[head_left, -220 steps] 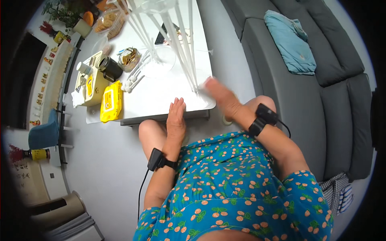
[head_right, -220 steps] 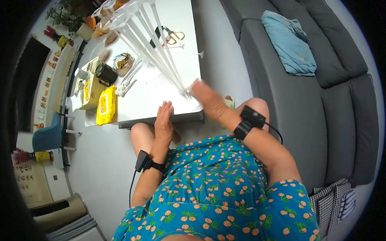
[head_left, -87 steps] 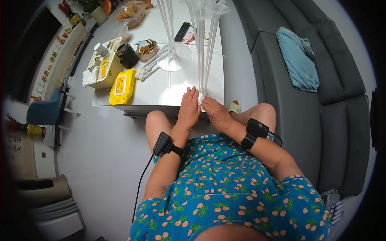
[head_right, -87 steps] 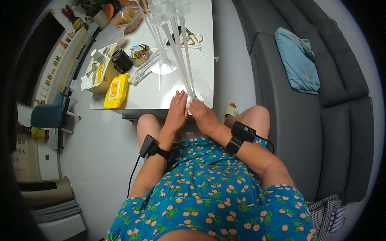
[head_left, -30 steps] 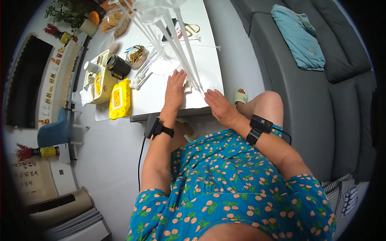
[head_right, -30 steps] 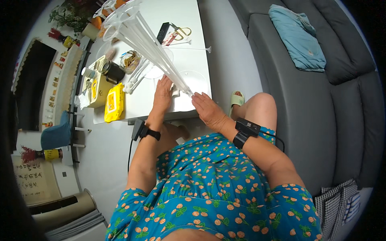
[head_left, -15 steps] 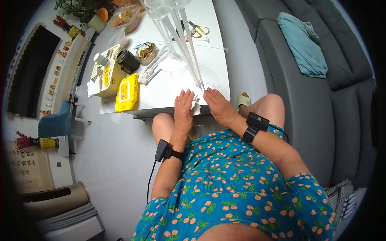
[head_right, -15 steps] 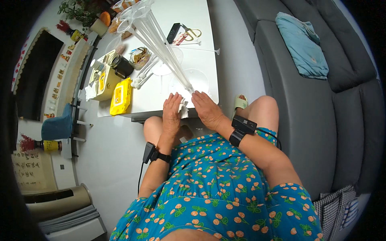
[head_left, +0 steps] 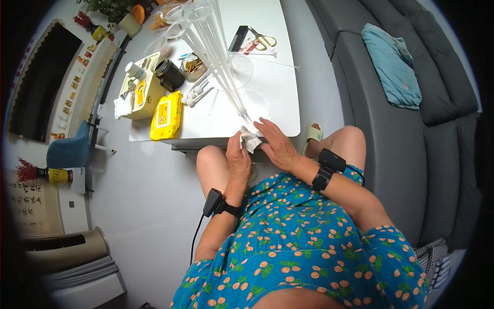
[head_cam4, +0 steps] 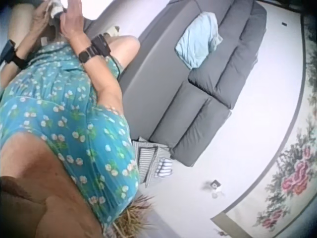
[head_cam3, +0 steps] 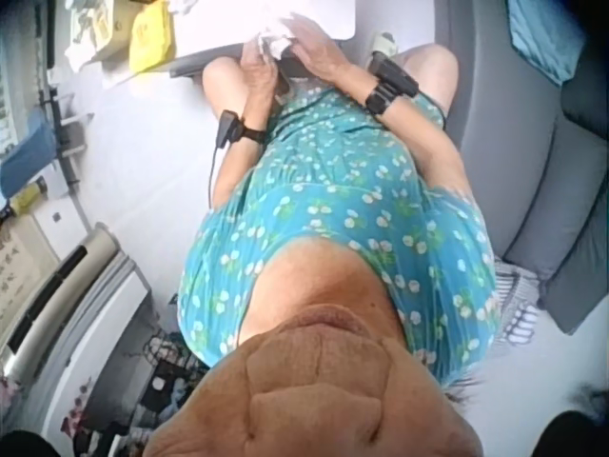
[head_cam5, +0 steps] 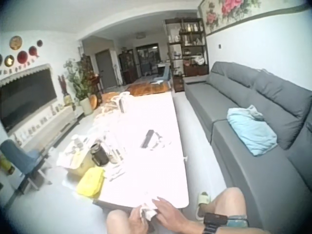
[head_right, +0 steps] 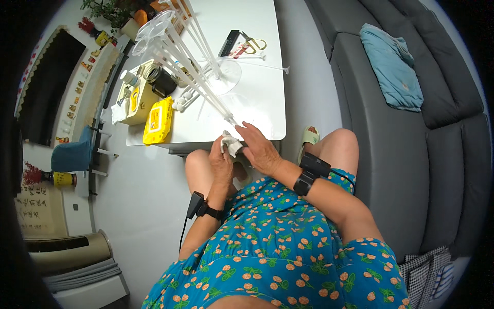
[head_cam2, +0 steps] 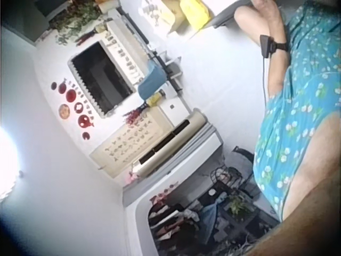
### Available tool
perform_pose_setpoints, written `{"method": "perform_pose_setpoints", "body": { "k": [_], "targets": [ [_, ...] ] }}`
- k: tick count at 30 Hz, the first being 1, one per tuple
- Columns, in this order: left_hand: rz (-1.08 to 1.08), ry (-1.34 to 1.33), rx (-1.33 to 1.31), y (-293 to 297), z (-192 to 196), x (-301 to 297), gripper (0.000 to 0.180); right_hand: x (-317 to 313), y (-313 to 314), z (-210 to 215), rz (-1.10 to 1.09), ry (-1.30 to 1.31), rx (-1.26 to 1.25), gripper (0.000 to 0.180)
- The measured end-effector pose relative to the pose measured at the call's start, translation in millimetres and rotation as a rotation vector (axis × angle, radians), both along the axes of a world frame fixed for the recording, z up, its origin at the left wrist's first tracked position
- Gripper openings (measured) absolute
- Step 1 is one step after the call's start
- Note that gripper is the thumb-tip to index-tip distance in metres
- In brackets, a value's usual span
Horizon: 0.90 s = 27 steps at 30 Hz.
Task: Assembling plastic balloon stands by inserting rods into base plates and connecting the components.
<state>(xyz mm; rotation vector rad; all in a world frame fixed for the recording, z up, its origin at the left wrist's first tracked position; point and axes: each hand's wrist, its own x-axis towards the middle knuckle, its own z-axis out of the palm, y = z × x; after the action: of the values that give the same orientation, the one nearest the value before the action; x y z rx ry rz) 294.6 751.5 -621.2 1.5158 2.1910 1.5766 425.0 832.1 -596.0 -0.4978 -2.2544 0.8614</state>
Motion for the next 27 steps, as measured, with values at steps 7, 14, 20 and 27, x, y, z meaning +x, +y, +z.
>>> {"method": "perform_pose_setpoints", "body": {
  "k": [7, 14, 20, 27],
  "targets": [
    [-0.188, -0.702, -0.189, 32, -3, 9, 0.018, 4, 8, 7, -0.019, -0.017, 0.017, 0.06],
    [-0.265, -0.167, -0.077, 45, 29, 24, 0.02, 27, 56, 17, -0.281, -0.095, 0.314, 0.038],
    [-0.356, 0.194, -0.105, 56, 31, 11, 0.041, 31, 61, -7, -0.053, -0.17, 0.439, 0.039],
    [-0.292, 0.612, -0.466, 72, 19, -1, 0.072, 26, 130, -9, -0.259, -0.19, 0.491, 0.032]
  ]
}}
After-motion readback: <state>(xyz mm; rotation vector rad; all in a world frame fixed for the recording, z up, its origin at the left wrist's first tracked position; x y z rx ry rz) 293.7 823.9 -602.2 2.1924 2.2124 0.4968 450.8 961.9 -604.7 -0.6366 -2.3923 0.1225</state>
